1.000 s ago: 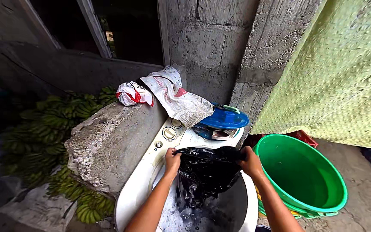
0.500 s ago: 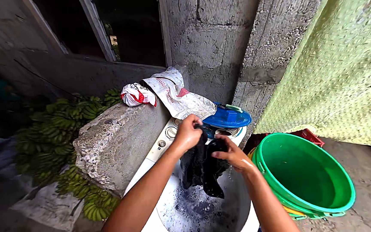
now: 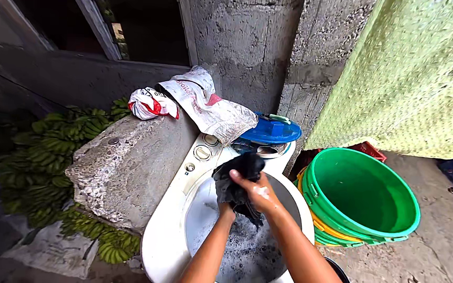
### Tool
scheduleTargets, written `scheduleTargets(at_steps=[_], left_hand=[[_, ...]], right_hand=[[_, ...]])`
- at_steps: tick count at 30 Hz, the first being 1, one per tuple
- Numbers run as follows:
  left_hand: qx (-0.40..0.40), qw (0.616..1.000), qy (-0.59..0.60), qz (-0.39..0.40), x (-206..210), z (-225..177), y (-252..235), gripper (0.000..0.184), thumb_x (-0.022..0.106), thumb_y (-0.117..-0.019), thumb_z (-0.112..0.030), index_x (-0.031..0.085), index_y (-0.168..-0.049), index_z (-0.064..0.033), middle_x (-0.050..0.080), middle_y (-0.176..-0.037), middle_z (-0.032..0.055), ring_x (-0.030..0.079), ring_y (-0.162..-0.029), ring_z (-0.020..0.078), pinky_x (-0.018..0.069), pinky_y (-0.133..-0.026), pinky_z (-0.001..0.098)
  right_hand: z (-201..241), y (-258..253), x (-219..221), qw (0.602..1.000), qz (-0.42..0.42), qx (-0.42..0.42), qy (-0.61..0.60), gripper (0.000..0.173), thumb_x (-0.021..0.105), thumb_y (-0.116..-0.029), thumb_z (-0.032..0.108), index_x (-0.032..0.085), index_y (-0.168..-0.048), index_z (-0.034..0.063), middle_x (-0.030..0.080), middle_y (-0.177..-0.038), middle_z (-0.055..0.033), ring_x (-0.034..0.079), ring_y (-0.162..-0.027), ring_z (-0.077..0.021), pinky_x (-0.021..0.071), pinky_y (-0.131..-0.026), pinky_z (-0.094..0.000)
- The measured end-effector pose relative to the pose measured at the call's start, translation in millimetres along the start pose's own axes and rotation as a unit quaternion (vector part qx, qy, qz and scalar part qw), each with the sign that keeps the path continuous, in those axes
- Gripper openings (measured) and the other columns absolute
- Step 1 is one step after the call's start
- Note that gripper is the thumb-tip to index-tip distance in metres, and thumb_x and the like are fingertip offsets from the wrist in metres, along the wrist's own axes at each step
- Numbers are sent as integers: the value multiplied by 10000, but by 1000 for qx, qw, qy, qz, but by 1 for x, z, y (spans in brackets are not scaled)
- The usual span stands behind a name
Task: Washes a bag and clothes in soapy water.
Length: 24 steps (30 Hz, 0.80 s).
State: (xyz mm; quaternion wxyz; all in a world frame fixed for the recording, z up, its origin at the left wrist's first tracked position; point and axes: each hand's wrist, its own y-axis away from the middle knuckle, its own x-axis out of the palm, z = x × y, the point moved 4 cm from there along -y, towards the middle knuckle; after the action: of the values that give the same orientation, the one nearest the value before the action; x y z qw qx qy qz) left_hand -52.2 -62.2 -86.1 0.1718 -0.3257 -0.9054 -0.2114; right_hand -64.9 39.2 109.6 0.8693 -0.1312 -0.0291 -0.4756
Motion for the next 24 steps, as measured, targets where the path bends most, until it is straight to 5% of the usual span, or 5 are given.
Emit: scheduleTargets(at_steps=[9,14,18,21,24], left_hand=[[-162,957,239,29,22,-35,58,510,161,-1098,-452,565,-1024,-148,682,-818,39,683,-757,175,583,-673,379],[-58,964,-143,216,-36,-29,14,550,563,-919,119,426,-1435,-13,637,-1222,120,652,-1060,155,578,-890,330],[-233,885,-94,391,-47,-29,12,1132,752,-853,-451,-47,-1619,-214,389,-1562,226,534,-1324,447,565,-867,659],[-303,919,58,246,-23,-21,15,935,208,-899,-865,457,-1474,-171,641,-1316,195,646,-1162,388,555,-857,630],[-218,962,127,100,2,-27,7,504,258,-1105,-446,630,-1067,-108,715,-903,80,706,-838,196,599,-735,403]], right_hand=[[-181,41,-60,858,-182,278,-391,861,162,-918,848,558,-1352,218,694,-1199,-142,691,-1042,-347,583,-747,-597],[-146,10,-93,860,-234,35,-452,436,227,-1098,358,593,-1103,123,730,-944,-29,725,-906,-149,620,-787,-381],[-122,8,-80,913,-214,29,-347,287,316,-1053,156,595,-1063,90,740,-877,-21,730,-831,-98,630,-749,-311],[-124,18,-56,939,-166,62,-293,184,463,-970,104,532,-1126,33,724,-864,-69,730,-795,-138,634,-744,-341],[-116,24,-55,948,-190,66,-248,199,492,-982,95,527,-1162,18,729,-878,-74,734,-797,-135,637,-755,-334]])
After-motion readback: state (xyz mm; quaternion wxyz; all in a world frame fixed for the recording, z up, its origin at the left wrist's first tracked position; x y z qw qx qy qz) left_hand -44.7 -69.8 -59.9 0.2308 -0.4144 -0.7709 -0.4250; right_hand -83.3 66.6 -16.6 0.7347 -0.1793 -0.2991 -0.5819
